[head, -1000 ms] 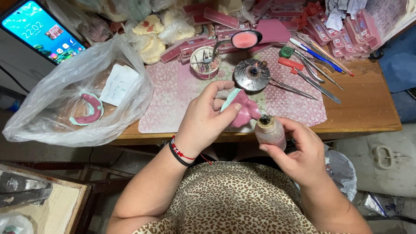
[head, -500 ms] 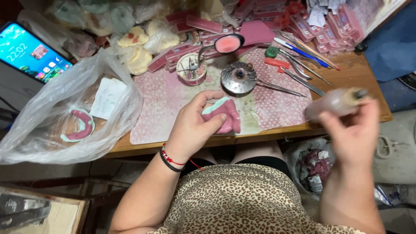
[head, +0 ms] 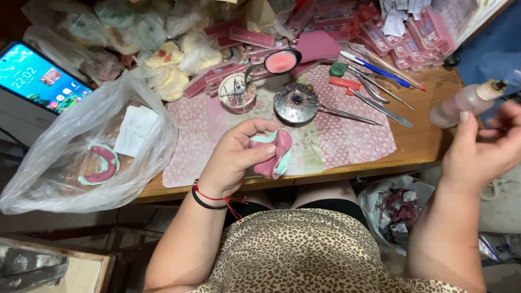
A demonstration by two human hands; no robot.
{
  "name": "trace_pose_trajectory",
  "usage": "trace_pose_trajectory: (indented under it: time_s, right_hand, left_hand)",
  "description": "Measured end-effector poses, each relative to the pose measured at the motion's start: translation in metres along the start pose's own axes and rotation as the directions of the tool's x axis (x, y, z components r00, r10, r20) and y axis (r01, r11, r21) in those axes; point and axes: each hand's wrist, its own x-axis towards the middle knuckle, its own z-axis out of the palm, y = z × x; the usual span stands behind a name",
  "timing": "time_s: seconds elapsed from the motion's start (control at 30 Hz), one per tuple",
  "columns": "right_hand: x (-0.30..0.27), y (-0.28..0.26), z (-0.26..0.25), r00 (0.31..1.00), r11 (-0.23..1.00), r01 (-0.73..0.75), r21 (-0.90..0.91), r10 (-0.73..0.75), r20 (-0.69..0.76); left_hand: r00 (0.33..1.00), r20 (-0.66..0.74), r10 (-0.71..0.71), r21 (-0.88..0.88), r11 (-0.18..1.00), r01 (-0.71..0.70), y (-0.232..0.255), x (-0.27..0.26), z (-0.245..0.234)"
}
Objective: Adjusting and refining the pink base of a dental prosthetic on a model using a metal tool and liquid adhesive.
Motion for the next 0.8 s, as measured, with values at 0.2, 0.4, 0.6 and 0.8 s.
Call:
trace_pose_trajectory:
  time_s: [0.2, 0.4, 0.6, 0.8]
  right_hand:
    - [0.004, -0.026, 0.038, 0.768, 0.942, 0.314, -0.116, -0.18, 0.614]
    - [0.015, -0.042, 0.045, 0.682, 0.768, 0.527, -0.364, -0.127, 0.72]
    - [0.017, -0.047, 0.044, 0.621, 0.616, 0.683, -0.392, -0.209, 0.755]
    - [0.021, -0.042, 0.04, 0.659, 0.782, 0.535, -0.32, -0.15, 0.737]
  left_hand:
    - [0.998, 0.042, 0.04, -0.142, 0.989, -0.034, 0.013, -0.006, 0.005]
    - [0.996, 0.064, 0.058, -0.108, 0.993, -0.05, 0.019, -0.012, -0.004]
    - [0.998, 0.018, 0.059, 0.012, 0.998, -0.059, 0.017, -0.01, -0.013]
    - [0.996, -0.044, 0.078, 0.207, 0.976, -0.067, 0.019, -0.006, -0.013]
